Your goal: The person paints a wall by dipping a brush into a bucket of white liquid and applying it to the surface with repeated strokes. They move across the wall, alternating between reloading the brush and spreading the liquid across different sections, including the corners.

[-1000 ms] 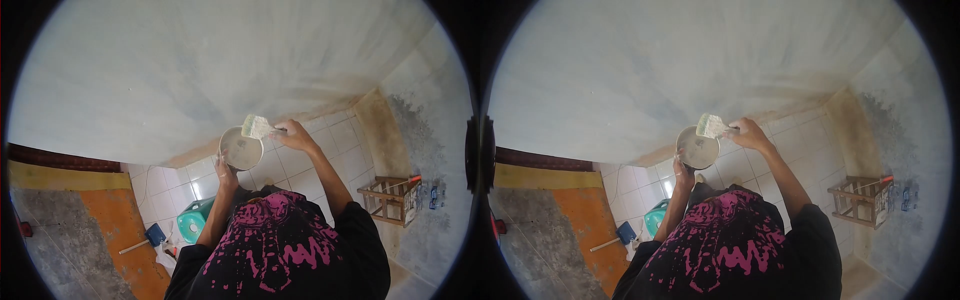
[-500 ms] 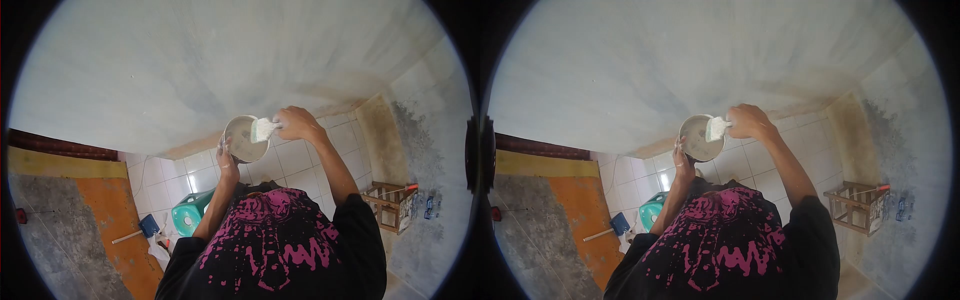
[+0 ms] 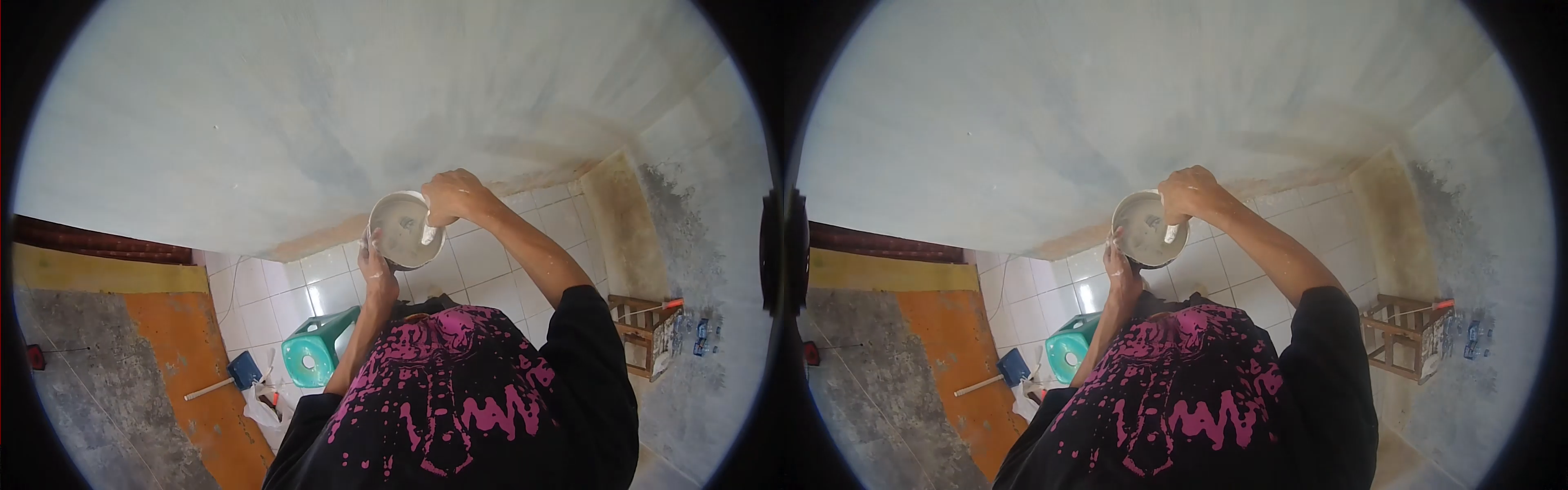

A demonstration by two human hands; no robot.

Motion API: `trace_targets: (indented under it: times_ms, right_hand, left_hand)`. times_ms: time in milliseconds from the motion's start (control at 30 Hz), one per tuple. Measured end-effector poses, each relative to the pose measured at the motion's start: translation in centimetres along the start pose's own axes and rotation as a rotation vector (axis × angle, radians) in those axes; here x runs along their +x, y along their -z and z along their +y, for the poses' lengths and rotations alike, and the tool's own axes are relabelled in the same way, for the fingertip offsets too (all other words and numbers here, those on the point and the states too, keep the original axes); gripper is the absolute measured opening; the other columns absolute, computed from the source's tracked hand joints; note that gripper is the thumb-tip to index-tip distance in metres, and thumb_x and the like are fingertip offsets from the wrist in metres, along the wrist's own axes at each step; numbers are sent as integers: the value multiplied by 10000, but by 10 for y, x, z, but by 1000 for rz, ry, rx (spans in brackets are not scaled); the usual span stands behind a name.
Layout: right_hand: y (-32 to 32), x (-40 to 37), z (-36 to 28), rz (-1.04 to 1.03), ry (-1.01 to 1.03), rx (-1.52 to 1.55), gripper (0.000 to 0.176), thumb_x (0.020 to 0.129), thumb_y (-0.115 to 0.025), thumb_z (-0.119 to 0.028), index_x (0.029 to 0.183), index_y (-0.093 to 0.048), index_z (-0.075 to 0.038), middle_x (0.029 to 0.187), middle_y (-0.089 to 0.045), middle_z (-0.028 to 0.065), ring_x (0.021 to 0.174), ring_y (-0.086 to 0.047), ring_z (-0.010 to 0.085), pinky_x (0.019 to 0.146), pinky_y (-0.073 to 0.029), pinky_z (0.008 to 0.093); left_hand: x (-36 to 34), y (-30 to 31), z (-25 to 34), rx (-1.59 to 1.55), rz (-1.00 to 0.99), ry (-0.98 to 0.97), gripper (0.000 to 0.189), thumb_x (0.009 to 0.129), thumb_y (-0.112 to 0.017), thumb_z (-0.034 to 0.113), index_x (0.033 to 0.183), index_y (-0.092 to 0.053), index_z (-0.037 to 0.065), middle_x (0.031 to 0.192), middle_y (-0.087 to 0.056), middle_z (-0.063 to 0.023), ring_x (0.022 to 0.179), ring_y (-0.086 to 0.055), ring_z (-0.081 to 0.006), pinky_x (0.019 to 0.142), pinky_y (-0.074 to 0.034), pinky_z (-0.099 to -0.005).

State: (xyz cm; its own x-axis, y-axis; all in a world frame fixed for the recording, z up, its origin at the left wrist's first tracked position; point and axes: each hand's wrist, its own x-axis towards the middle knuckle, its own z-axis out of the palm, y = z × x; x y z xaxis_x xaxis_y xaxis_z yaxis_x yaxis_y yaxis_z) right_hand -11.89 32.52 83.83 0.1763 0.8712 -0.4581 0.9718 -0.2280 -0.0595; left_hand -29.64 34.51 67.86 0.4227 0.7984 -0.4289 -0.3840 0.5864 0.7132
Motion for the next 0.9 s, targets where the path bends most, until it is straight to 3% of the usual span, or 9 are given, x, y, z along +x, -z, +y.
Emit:
trace_targets:
  times_ms: [67,133,467,567,633,900]
  right_hand:
    - [-2,0,2,-25,3,-5,216,591,-668,-101,789,-719,-32,772,-688,175,732,-678,323,651,-524,406]
    - [-9,-3,1,116,60,-43,218,585,-677,-101,789,-719,-33,786,-689,174,741,-675,324,657,-518,412]
    - [2,13,-6,100,131,-130,122,565,-687,-62,685,-707,-46,678,-670,158,660,-671,312,583,-512,379]
    - [-2,12,-8,172,203,-220,87,588,-688,-60,673,-707,-49,675,-670,164,664,-675,305,581,-514,386]
    - [-12,9,-7,362,277,-214,64,615,-683,-63,673,-709,-52,672,-666,168,671,-676,312,594,-520,399]
    - [-10,-17,-32,406,404,-130,44,638,-668,-62,666,-699,-46,694,-667,173,683,-677,323,607,-529,398]
  left_hand:
    - [0,-1,-3,-13,11,-14,547,885,-640,318,1323,-479,33,1175,-569,-121,1065,-578,-242,839,-530,-404]
    - [2,0,-1,-9,9,-50,534,889,-641,301,1310,-488,10,1180,-562,-127,1049,-569,-237,834,-516,-385]
    - [2,5,-3,130,7,-14,590,862,-687,307,1308,-490,-25,1146,-569,-118,1026,-550,-215,864,-464,-337]
    - [-2,0,-1,131,2,3,612,855,-698,323,1310,-489,-28,1158,-569,-121,1033,-548,-214,861,-465,-339]
    - [-7,-8,5,77,6,36,617,851,-705,337,1302,-498,-29,1155,-572,-117,1045,-544,-209,864,-464,-341]
    - [0,-4,2,130,-26,-2,595,855,-701,378,1252,-530,-30,1116,-574,-110,992,-568,-194,819,-482,-320]
